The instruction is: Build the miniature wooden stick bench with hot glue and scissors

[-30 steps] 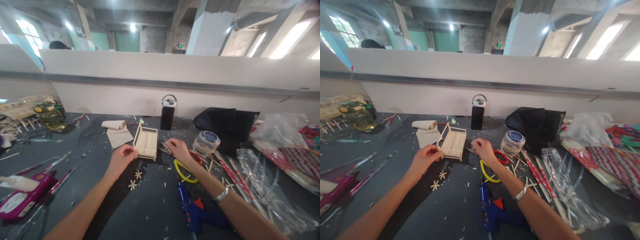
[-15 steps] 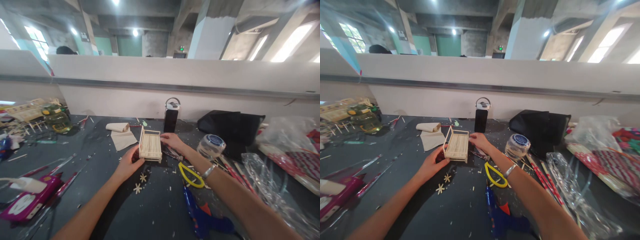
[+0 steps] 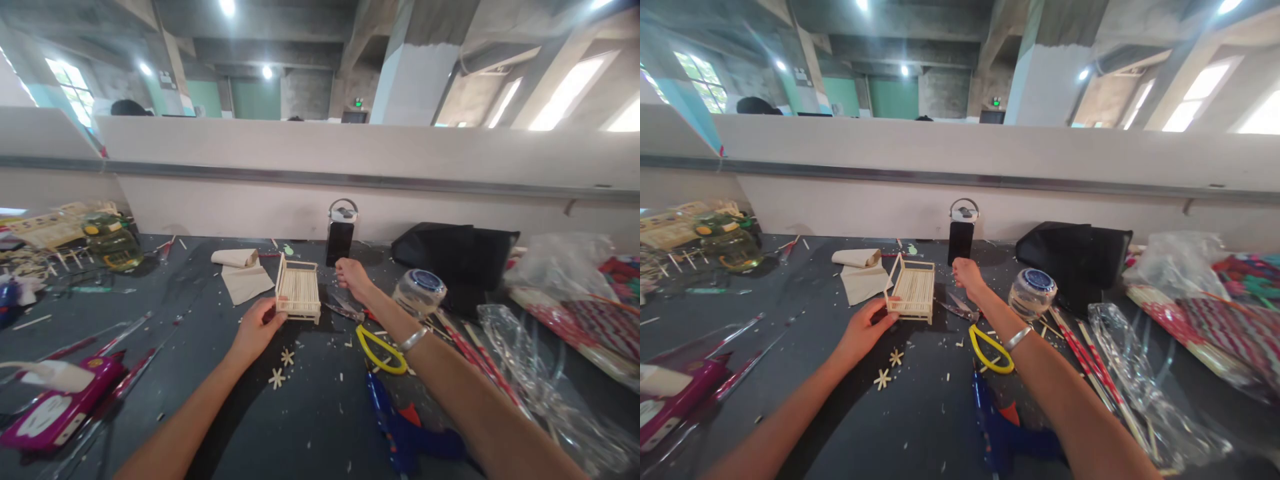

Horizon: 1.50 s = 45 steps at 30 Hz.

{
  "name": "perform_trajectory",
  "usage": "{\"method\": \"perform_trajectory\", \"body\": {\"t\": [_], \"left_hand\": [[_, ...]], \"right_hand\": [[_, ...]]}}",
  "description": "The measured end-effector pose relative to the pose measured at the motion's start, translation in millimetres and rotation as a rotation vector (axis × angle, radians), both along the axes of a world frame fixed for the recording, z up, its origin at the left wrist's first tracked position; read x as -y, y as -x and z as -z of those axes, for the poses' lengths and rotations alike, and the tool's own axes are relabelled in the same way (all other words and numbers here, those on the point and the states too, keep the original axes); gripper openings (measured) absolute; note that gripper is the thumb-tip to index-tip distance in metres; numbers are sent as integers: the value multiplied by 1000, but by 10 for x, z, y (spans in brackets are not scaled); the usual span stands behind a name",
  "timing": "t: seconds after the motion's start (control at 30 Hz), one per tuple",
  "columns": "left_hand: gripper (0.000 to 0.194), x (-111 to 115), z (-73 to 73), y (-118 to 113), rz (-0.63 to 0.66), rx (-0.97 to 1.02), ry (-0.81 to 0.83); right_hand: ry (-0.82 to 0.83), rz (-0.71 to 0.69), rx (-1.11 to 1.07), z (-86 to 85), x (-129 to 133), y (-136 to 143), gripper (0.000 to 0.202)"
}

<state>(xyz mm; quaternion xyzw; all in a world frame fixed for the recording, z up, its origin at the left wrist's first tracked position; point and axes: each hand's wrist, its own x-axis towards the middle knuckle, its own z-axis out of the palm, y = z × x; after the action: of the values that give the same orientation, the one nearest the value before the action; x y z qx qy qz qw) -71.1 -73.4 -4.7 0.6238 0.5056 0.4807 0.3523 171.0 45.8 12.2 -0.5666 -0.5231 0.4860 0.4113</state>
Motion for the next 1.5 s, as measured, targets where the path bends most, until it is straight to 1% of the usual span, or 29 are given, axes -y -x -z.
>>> {"method": "perform_trajectory", "body": {"t": [0.1,0.17,0.3,0.33,0.4,0.47,0.57,0.67,0.77,0.87,1.0,1.1,1.23,1.33,1.43,1.5], "left_hand": [[33,3,-54,17,-14,149,68],[35,10,-102,48,-13,268,117],[30,17,-186,131,27,498,185],[27,16,-199,148,33,544,205],[23,10,-214,173,42,613,237],[21,2,-219,185,55,657,265],[19,-9,-226,196,70,699,316],[17,-9,-254,219,90,722,326],[13,2,-299,259,91,759,320],[11,8,-331,303,110,792,358],[10,-4,-334,341,157,833,403],[13,-11,-327,343,159,871,430],[13,16,-348,308,164,912,472],[13,57,-381,281,166,950,500],[15,97,-417,283,146,997,509],[16,115,-440,302,112,1023,503]], "right_hand": [[-48,39,-18,-75,68,-111,34],[-85,41,1,-89,134,-118,31],[-178,-5,72,-37,227,16,18],[-201,-26,88,-18,236,57,19],[-240,-83,113,10,237,122,26],[-274,-153,134,22,223,155,26],[-337,-243,162,12,199,158,17],[-392,-297,198,-17,193,142,8],[-416,-356,235,-66,217,122,13],[-428,-416,262,-142,269,88,17],[-440,-487,316,-268,375,7,15],[-452,-523,361,-349,467,-63,19],[-510,-517,397,-413,570,-122,23],[-567,-473,398,-452,651,-138,21],[-625,-383,369,-504,766,-160,16],[-653,-287,327,-538,861,-194,18]]}}
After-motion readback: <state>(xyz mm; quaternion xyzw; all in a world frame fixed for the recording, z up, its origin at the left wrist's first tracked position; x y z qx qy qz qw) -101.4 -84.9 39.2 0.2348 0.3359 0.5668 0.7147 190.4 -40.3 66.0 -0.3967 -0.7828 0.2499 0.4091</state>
